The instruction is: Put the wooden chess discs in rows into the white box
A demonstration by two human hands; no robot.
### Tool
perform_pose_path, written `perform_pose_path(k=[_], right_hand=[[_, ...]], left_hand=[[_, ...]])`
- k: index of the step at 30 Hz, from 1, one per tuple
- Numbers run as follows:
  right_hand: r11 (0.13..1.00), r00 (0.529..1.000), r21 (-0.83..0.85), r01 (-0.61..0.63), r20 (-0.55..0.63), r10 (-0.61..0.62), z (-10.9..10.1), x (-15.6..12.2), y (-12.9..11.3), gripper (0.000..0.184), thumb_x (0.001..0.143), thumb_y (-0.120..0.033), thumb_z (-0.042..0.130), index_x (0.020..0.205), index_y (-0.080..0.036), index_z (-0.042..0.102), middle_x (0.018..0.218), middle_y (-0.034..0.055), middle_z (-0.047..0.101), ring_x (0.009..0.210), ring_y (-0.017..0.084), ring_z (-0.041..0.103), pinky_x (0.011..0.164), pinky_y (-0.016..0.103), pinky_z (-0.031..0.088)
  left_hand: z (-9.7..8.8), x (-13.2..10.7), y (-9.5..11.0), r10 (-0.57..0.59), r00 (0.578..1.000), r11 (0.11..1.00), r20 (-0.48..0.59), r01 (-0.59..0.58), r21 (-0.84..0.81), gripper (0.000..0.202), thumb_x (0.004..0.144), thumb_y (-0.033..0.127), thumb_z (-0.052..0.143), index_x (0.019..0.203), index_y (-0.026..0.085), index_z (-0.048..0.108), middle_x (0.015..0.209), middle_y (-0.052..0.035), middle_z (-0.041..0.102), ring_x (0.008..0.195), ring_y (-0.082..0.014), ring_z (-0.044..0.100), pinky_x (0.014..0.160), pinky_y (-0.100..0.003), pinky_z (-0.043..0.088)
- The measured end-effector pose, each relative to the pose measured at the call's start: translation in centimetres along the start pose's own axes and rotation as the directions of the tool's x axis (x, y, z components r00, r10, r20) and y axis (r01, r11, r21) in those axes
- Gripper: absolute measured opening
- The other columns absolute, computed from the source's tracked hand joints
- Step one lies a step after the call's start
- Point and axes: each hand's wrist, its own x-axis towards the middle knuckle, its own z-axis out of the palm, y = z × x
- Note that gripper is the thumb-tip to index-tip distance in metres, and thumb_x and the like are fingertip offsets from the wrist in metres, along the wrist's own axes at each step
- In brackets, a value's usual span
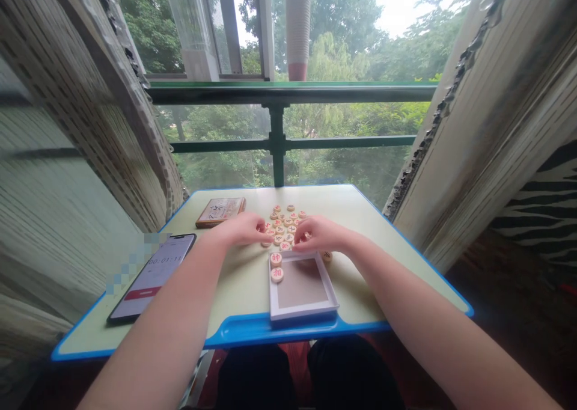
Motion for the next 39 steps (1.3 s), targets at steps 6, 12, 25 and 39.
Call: perform_pose_path(k=[6, 12, 25, 39], right_hand=[[0.998, 0.998, -0.040, -0.040, 0.041, 0.041, 0.4, 0.1, 0.0, 0.008, 0.067, -0.024, 0.063, 0.065, -0.018, 0.068, 0.069, 0.0008, 0.064, 0.064, 0.012, 0.055, 0.059, 0.021, 0.041], [0.999, 0.995, -0.024, -0.043, 0.085, 0.045, 0.4, 0.0, -0.4, 0.008, 0.067, -0.024, 0.062, 0.064, -0.018, 0.067, 0.064, -0.0005, 0.063, 0.063, 0.011, 0.055, 0.057, 0.021, 0.040], [0.997, 0.997, 0.027, 0.068, 0.031, -0.069, 0.2, -0.1, -0.5, 0.027, 0.075, -0.033, 0.060, 0.097, -0.021, 0.069, 0.084, 0.0027, 0.060, 0.077, 0.014, 0.055, 0.068, 0.024, 0.042], [0.998, 0.998, -0.037, 0.049, -0.045, -0.051, 0.8, 0.5, 0.2, 0.024, 0.076, -0.016, 0.055, 0.089, -0.023, 0.073, 0.083, 0.0047, 0.059, 0.086, 0.017, 0.053, 0.084, 0.030, 0.040]], left_hand=[[-0.8, -0.7, 0.5, -0.009, 1.000, 0.999, -0.003, 0.009, -0.040, 0.031, 0.065, 0.045, 0.056, 0.078, 0.018, 0.066, 0.071, -0.0016, 0.061, 0.063, -0.0144, 0.052, 0.051, -0.023, 0.033], [-0.5, -0.6, 0.5, 0.101, 0.990, 0.992, 0.095, -0.093, -0.086, 0.032, 0.059, 0.038, 0.062, 0.086, 0.022, 0.067, 0.074, 0.0009, 0.059, 0.062, -0.0127, 0.051, 0.052, -0.021, 0.034], [0.0, 0.1, -0.3, 0.120, 0.987, 0.987, 0.111, -0.107, -0.116, 0.030, 0.058, 0.032, 0.063, 0.086, 0.022, 0.064, 0.069, 0.0023, 0.054, 0.059, -0.0117, 0.048, 0.049, -0.022, 0.030], [0.6, 0.9, 0.1, 0.142, 0.984, 0.990, -0.110, -0.144, -0.009, 0.029, 0.069, 0.023, 0.049, 0.086, 0.024, 0.071, 0.100, -0.0028, 0.064, 0.089, -0.0194, 0.057, 0.080, -0.025, 0.042]])
